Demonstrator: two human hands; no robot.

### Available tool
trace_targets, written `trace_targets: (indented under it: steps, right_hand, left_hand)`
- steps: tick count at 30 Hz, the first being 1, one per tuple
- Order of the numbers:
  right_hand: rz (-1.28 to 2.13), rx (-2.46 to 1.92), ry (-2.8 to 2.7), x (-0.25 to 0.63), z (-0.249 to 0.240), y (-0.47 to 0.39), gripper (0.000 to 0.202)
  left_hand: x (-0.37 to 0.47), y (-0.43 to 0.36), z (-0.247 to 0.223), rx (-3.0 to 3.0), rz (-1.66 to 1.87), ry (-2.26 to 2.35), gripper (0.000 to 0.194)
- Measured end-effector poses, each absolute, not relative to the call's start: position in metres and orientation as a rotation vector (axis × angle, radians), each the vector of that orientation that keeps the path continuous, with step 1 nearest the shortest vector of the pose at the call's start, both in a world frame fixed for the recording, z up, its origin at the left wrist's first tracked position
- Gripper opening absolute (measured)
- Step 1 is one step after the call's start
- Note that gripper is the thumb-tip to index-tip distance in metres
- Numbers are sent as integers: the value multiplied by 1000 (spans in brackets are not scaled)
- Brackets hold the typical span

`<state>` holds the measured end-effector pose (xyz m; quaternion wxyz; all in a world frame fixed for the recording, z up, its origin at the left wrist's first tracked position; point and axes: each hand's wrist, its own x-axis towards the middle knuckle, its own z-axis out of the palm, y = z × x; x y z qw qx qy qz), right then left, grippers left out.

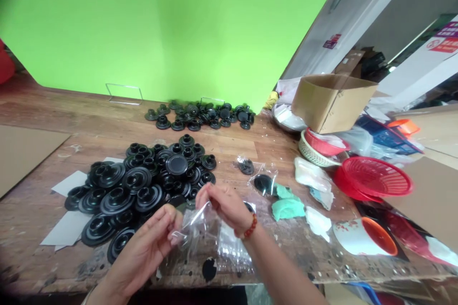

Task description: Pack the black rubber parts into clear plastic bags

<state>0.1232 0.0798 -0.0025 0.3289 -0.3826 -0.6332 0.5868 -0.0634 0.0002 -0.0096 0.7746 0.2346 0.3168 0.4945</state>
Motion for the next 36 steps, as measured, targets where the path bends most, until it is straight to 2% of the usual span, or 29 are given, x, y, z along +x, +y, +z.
trace_targets:
  steps: [3, 4, 7, 12, 15, 20, 25, 28, 32, 36]
  right_hand:
    - [747, -1265, -2156, 124, -12, 112, 20]
    - [565, -1302, -2242, 123, -18, 120, 25]
    - [463, -1311, -2342, 119, -33, 130, 39]
    - [385, -1418, -2314, 133, -14, 113, 27]
    - [477, -1454, -2056, 142, 18, 93, 15]
    - [1065, -1300, -1571, 136, 45, 63, 23]
    - [1046, -1455, -1623, 135, 36, 52, 16]
    - [1086, -1495, -1667, 137, 31, 50, 15]
    - [1149, -1438, -1755, 136, 29, 47, 15]
    - [1290, -1288, -1729, 138, 27, 45, 29]
  left_hand:
    - [-61, 1, -9, 740, 1069, 877, 22]
    - [-61, 2, -8, 825, 1052, 938, 20]
    - [-60, 2, -7, 1014, 1009, 1050, 17]
    - [-61, 3, -4, 1258, 977, 1160, 13]
    - [-57, 4, 0, 1548, 967, 1195, 13]
    - [-42, 7, 5, 1792, 959, 1196, 17]
    - [-34, 8, -2, 1757, 1122, 1288, 10]
    - [-33, 8, -8, 1568, 1201, 1315, 6]
    - [-29, 9, -12, 961, 1126, 1056, 7]
    - [-29, 11, -12, 517, 1086, 898, 12]
